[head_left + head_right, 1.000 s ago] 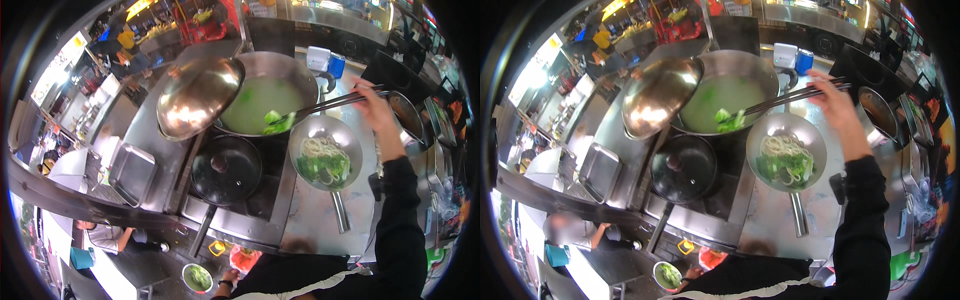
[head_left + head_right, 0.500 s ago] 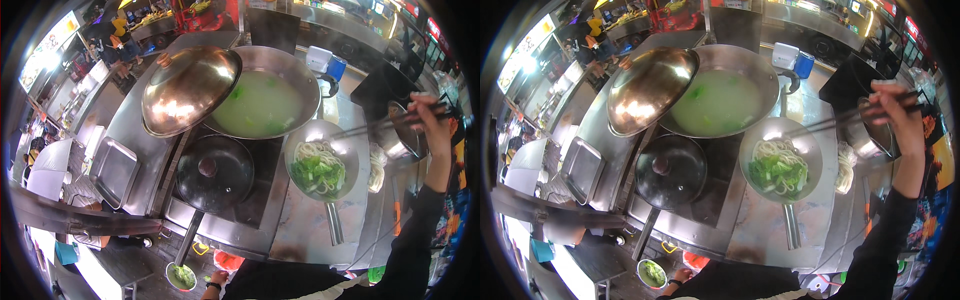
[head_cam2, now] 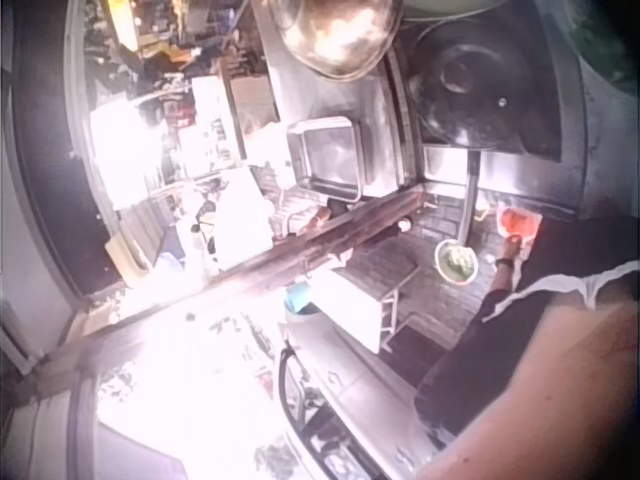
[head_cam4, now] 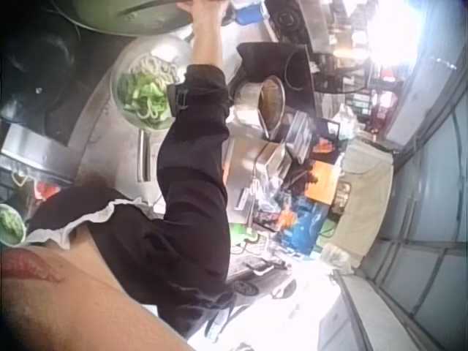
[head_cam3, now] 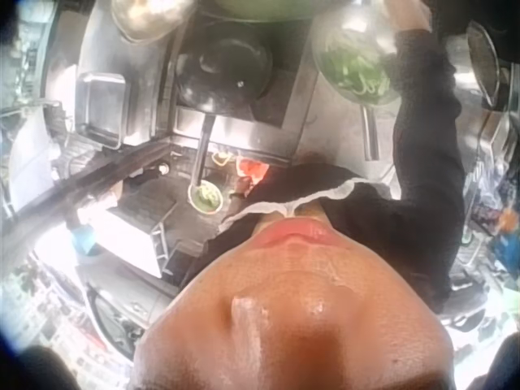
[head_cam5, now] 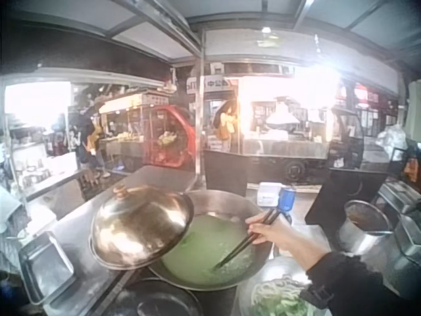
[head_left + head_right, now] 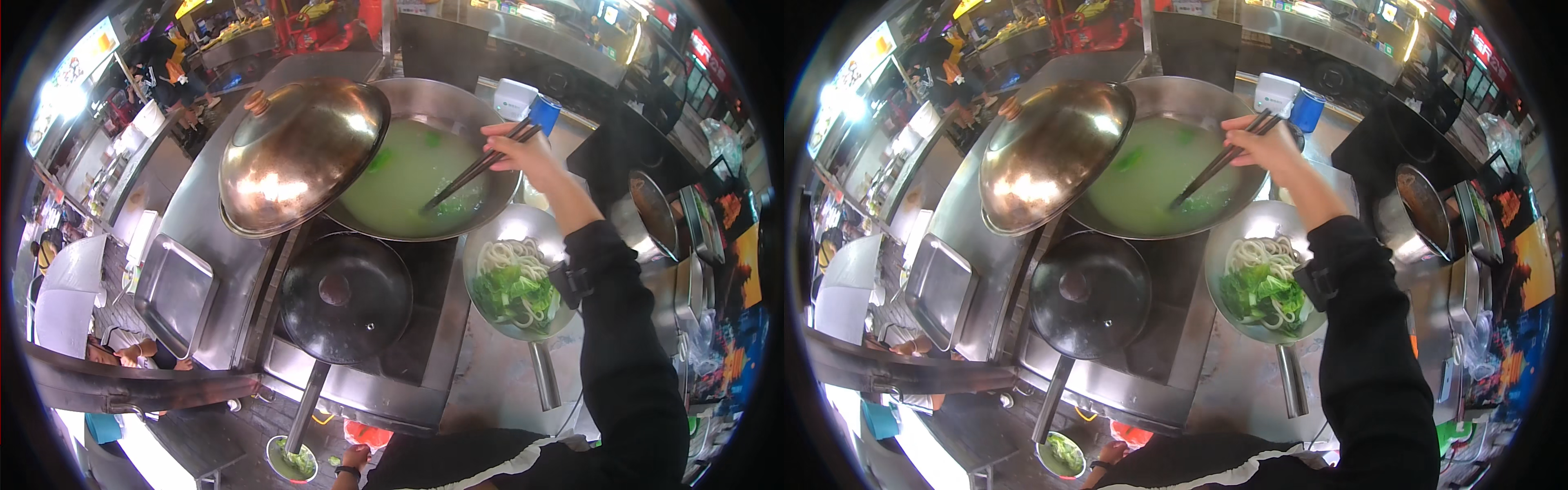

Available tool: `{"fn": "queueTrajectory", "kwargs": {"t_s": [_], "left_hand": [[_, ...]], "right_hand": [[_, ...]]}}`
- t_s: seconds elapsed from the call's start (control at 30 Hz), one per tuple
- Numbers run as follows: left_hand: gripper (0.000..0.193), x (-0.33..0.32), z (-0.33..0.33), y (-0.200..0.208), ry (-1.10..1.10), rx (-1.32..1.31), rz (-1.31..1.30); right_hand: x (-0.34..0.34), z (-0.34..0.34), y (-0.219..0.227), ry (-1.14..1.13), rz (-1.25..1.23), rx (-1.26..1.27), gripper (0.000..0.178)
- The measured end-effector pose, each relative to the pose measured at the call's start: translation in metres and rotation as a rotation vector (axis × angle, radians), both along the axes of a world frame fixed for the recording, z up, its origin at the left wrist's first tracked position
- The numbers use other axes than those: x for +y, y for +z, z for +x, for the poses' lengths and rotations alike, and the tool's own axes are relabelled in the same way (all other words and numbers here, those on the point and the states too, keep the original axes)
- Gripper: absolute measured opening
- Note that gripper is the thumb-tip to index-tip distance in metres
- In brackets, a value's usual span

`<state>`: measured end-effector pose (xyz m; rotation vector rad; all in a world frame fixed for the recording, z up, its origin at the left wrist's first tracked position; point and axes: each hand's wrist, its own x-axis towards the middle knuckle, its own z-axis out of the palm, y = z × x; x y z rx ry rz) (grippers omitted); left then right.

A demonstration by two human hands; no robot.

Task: Cooking noodles and vegetables in a pan over a burner at a street food stall.

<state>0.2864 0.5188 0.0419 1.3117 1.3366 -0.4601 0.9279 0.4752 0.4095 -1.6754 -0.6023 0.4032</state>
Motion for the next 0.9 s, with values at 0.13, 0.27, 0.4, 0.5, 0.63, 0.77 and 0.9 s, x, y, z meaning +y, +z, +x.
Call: {"fn": "queueTrajectory", "kwargs": {"t_s": [0.13,0.27,0.4,0.5,0.63,0.77,0.9], "left_hand": [[0.033,0.001,-0.002,0.002,-0.142,-0.054,0.110],[0.034,0.002,-0.005,0.004,-0.058,-0.006,0.054],[0.032,0.000,-0.015,0.001,-0.151,0.028,0.091],[0.030,0.012,-0.008,-0.017,-0.278,0.017,0.050],[0.035,0.025,-0.021,-0.064,-0.149,-0.001,0.122],[0.040,0.027,0.001,-0.059,-0.130,-0.046,0.129],[0.039,0.030,-0.034,-0.070,-0.324,-0.114,0.272]], "right_hand": [[-0.003,-0.009,-0.003,0.016,0.141,0.121,0.027],[-0.041,-0.005,0.027,0.016,0.267,0.132,0.029],[-0.063,-0.012,0.057,0.031,0.128,-0.030,0.031],[-0.059,-0.020,0.040,0.027,0.004,-0.083,0.031],[-0.038,-0.017,-0.004,-0.076,0.143,0.000,0.028],[-0.074,-0.002,0.009,-0.203,0.364,0.136,0.025],[-0.125,-0.010,0.079,-0.169,0.368,-0.042,0.032]]}}
